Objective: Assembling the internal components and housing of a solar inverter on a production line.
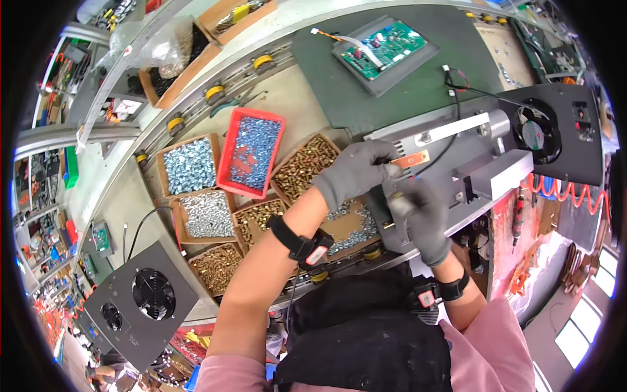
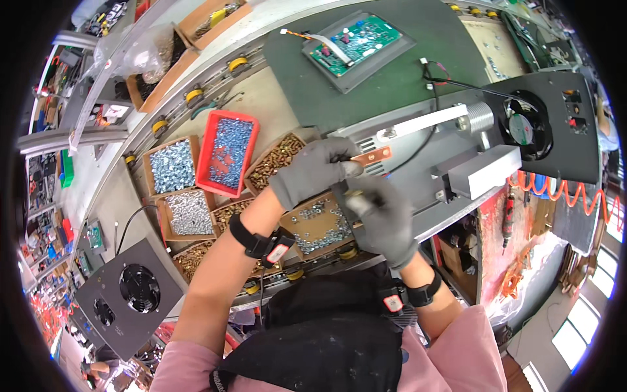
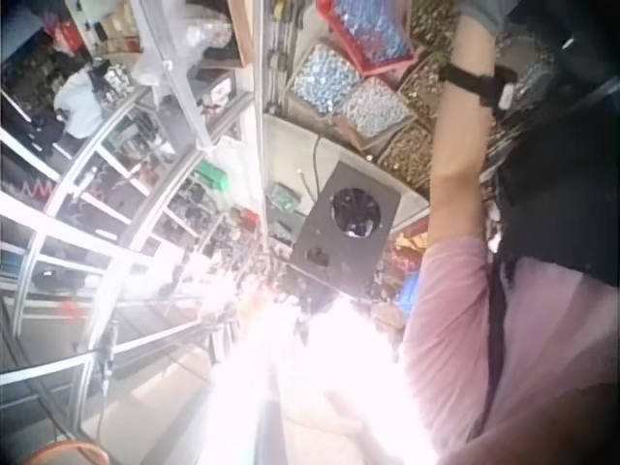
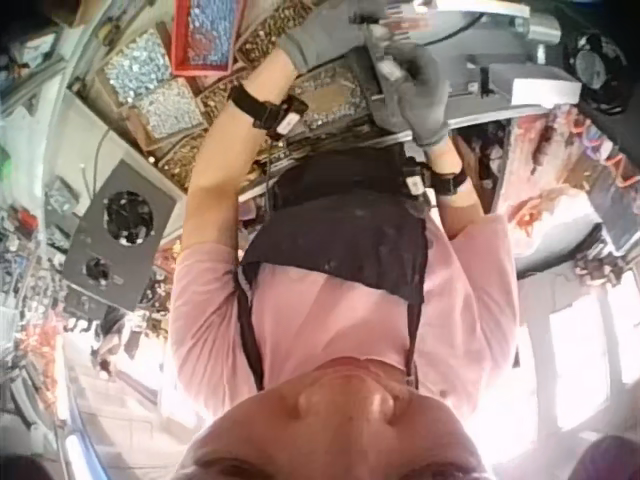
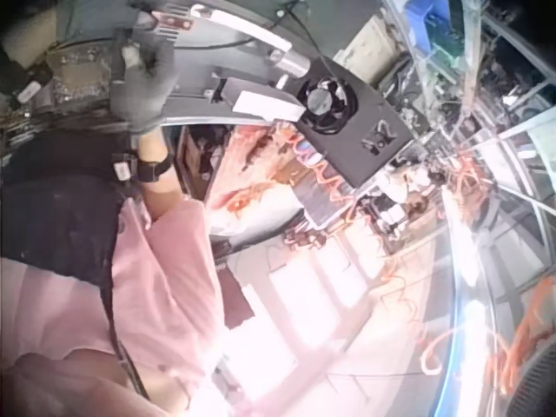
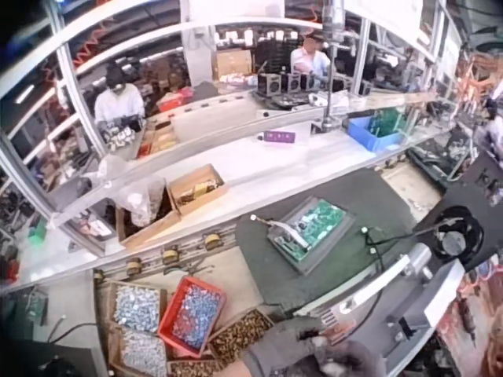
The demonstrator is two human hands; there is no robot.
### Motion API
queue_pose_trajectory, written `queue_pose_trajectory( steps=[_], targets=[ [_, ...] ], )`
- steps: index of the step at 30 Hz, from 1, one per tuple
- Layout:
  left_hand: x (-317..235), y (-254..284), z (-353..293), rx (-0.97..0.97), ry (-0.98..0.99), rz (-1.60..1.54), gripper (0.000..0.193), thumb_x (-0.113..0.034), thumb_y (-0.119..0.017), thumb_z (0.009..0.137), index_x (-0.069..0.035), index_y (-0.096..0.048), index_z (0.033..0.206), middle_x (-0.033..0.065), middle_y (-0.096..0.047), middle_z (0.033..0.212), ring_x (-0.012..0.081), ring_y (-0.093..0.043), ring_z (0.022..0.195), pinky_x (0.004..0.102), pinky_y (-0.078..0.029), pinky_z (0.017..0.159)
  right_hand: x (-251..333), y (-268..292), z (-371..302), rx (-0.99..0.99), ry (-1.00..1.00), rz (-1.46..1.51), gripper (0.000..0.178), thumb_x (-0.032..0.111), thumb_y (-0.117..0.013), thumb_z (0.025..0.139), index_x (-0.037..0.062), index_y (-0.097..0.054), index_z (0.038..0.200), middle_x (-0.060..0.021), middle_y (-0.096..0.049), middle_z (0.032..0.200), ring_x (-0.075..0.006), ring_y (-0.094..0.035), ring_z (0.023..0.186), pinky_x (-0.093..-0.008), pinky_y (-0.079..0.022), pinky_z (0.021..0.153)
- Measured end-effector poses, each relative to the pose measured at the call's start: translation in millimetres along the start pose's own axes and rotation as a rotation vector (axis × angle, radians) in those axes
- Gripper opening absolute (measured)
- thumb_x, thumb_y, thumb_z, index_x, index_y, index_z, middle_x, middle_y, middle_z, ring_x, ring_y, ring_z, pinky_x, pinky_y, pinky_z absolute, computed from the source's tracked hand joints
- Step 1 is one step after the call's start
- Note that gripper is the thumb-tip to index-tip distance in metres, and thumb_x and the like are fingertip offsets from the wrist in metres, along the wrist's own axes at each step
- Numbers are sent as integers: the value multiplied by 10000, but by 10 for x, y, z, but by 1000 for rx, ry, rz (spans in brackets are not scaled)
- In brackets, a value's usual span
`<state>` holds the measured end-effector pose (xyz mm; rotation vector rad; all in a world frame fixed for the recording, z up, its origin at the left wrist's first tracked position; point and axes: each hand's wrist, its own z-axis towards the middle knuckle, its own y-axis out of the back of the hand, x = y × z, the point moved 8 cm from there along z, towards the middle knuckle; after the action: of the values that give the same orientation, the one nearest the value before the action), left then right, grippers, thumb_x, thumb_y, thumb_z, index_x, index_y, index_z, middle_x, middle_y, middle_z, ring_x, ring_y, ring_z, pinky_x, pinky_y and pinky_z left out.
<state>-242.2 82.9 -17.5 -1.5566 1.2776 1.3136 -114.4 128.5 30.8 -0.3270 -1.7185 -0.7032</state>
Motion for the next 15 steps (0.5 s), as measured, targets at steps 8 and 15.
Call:
queue_pose_trajectory(
  steps=[8,15],
  targets=[
    [-149,-154,89,-11,-26,187,274,-227,-674,800,-16,-638,971,115,-600,815,223,-594,751,333,-473,701,365,618,292,-246,228,-585,182,125,-707,767,55,-620,910,-94,-571,867,-250,-575,691,-323,-463,630],
    [-229,-180,16,-131,-94,304,282,-261,-673,795,-52,-652,983,117,-605,862,270,-611,806,360,-484,721,446,520,303,-168,289,-965,168,46,-700,727,51,-601,862,-84,-569,841,-241,-597,715,-325,-480,657]
  ],
)
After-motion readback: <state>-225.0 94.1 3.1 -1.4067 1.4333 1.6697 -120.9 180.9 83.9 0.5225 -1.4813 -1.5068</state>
